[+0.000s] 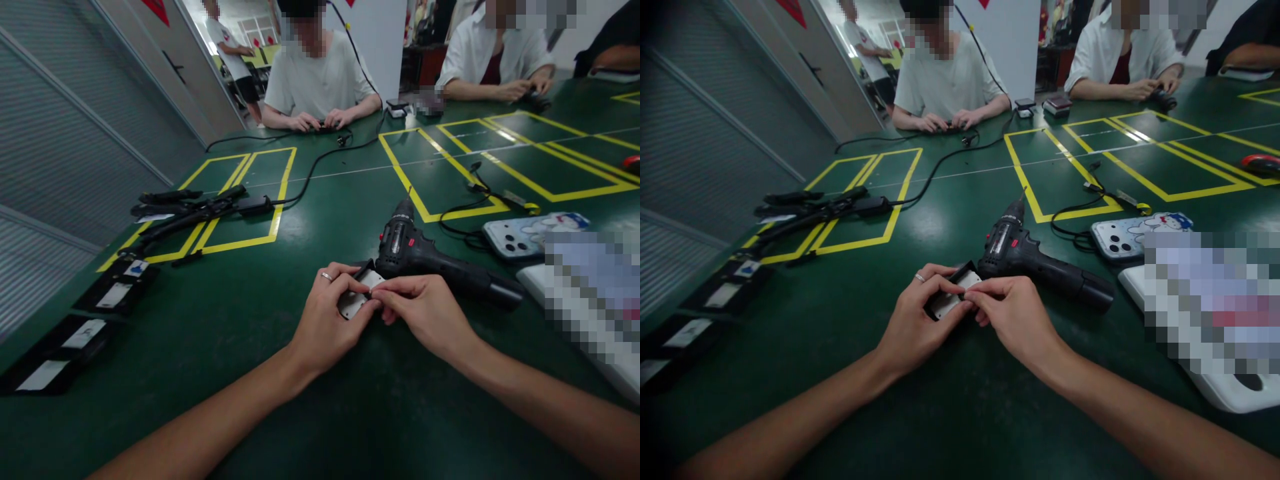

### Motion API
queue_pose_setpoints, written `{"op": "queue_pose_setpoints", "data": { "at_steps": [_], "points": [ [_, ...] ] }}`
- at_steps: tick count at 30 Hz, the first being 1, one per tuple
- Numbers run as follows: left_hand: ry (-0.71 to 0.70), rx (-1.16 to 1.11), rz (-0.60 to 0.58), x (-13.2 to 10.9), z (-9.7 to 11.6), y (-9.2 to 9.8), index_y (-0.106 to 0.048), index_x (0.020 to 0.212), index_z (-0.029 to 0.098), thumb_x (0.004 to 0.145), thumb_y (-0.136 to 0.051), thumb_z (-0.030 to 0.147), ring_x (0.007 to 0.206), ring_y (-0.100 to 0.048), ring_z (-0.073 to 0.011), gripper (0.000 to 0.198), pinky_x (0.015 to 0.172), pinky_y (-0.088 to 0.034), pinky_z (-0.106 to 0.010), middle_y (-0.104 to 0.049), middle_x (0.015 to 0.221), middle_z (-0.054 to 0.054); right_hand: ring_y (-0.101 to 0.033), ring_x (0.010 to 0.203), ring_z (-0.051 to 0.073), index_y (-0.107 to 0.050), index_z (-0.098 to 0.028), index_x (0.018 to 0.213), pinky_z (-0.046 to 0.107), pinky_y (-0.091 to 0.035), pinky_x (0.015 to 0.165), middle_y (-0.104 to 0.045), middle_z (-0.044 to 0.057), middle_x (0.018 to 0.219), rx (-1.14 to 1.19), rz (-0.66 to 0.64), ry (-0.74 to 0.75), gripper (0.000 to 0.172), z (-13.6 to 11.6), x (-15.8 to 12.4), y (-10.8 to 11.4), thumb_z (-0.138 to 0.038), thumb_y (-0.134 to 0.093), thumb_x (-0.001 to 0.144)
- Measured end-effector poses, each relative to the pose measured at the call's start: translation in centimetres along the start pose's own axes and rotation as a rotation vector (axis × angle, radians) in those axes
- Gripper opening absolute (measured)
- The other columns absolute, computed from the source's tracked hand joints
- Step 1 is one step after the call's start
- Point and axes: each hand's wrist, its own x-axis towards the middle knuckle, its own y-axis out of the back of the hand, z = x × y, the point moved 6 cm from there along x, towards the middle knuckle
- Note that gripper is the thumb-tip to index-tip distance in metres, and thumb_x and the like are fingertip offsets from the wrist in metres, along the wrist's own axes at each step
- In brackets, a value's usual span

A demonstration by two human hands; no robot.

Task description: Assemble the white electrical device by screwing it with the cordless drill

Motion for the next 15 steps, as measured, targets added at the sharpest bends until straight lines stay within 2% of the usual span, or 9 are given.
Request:
{"op": "queue_pose_setpoints", "data": {
  "at_steps": [2, 4, 5, 6, 7, 9, 11, 13, 15],
  "points": [
    [0.024, -0.028, -0.007, 0.1, -0.2, 0.1, -0.058, 0.081, 0.018, 0.082, -0.059, 0.023, 0.102, -0.053, -0.0207, 0.006, 0.087, -0.043, -0.038, -0.055, 0.107, -0.007, -0.054, 0.064, 0.016, -0.068, -0.008, 0.096, 0.021, -0.047, 0.056, -0.056, 0.005, 0.077, -0.173, 0.008, 0.078, 0.02, -1.5, -0.4, 0.8, -0.016, -0.051, 0.093],
    [0.045, -0.037, -0.011, 0.2, -0.3, 0.3, -0.057, 0.081, 0.018, 0.083, -0.058, 0.023, 0.1, -0.054, -0.0194, 0.005, 0.086, -0.044, -0.037, -0.055, 0.107, -0.006, -0.055, 0.083, 0.019, -0.065, -0.011, 0.107, 0.027, -0.048, 0.077, -0.055, 0.005, 0.094, -0.523, 0.122, 0.248, 0.018, -3.3, -0.9, 2.4, -0.012, -0.054, 0.093],
    [0.051, -0.037, -0.014, 0.2, -0.3, 0.3, -0.057, 0.082, 0.018, 0.083, -0.057, 0.022, 0.1, -0.054, -0.0191, 0.004, 0.087, -0.044, -0.037, -0.054, 0.107, -0.005, -0.051, 0.095, 0.023, -0.061, -0.011, 0.116, 0.033, -0.044, 0.088, -0.052, 0.007, 0.106, -0.755, 0.179, 0.319, 0.026, -4.0, -1.1, 3.1, -0.009, -0.061, 0.09],
    [0.051, -0.036, -0.017, 0.2, -0.3, 0.3, -0.057, 0.083, 0.018, 0.083, -0.057, 0.021, 0.1, -0.054, -0.0189, 0.003, 0.087, -0.044, -0.037, -0.054, 0.107, -0.005, -0.044, 0.104, 0.028, -0.053, -0.01, 0.127, 0.039, -0.039, 0.095, -0.046, 0.01, 0.116, -1.019, 0.219, 0.324, 0.045, -4.2, -1.0, 3.9, -0.009, -0.07, 0.085],
    [0.047, -0.038, -0.021, 0.2, -0.3, 0.3, -0.058, 0.086, 0.018, 0.082, -0.057, 0.021, 0.101, -0.054, -0.0189, 0.004, 0.088, -0.044, -0.037, -0.055, 0.107, -0.005, -0.04, 0.107, 0.033, -0.045, -0.006, 0.134, 0.045, -0.038, 0.095, -0.04, 0.014, 0.121, -1.261, 0.218, 0.263, 0.063, -3.9, -0.6, 4.6, -0.012, -0.078, 0.08],
    [0.036, -0.051, -0.028, 0.3, -0.2, 0.3, -0.057, 0.094, 0.019, 0.08, -0.059, 0.02, 0.103, -0.054, -0.019, 0.014, 0.09, -0.044, -0.037, -0.055, 0.109, -0.005, -0.045, 0.096, 0.035, -0.034, 0.002, 0.139, 0.048, -0.047, 0.082, -0.04, 0.021, 0.117, -1.548, 0.128, 0.059, 0.08, -2.5, 0.5, 6.0, -0.019, -0.083, 0.079],
    [0.056, -0.068, -0.033, 0.3, -0.4, 0.1, -0.054, 0.108, 0.02, 0.077, -0.061, 0.019, 0.105, -0.055, -0.0192, 0.031, 0.093, -0.044, -0.037, -0.056, 0.114, -0.006, -0.048, 0.088, 0.033, -0.021, 0.002, 0.144, 0.047, -0.051, 0.071, -0.044, 0.019, 0.111, -1.618, 0.04, -0.058, 0.085, -1.6, 1.7, 6.7, -0.02, -0.076, 0.084],
    [0.102, -0.076, -0.046, 0.2, -0.8, 0.0, -0.046, 0.123, 0.021, 0.076, -0.063, 0.021, 0.108, -0.055, -0.0199, 0.05, 0.095, -0.044, -0.038, -0.055, 0.12, -0.006, -0.05, 0.083, 0.033, -0.009, -0.002, 0.148, 0.046, -0.052, 0.067, -0.048, 0.017, 0.104, -1.613, -0.021, -0.102, 0.092, -1.1, 2.7, 6.7, -0.017, -0.072, 0.083],
    [0.13, -0.058, -0.068, 0.1, -1.1, -0.2, -0.042, 0.13, 0.022, 0.076, -0.063, 0.023, 0.112, -0.053, -0.0212, 0.058, 0.098, -0.043, -0.04, -0.054, 0.126, -0.008, -0.052, 0.078, 0.032, -0.005, -0.003, 0.148, 0.046, -0.051, 0.065, -0.049, 0.016, 0.099, -1.591, -0.037, -0.115, 0.098, -0.9, 3.5, 6.5, -0.018, -0.072, 0.079]
  ]
}}
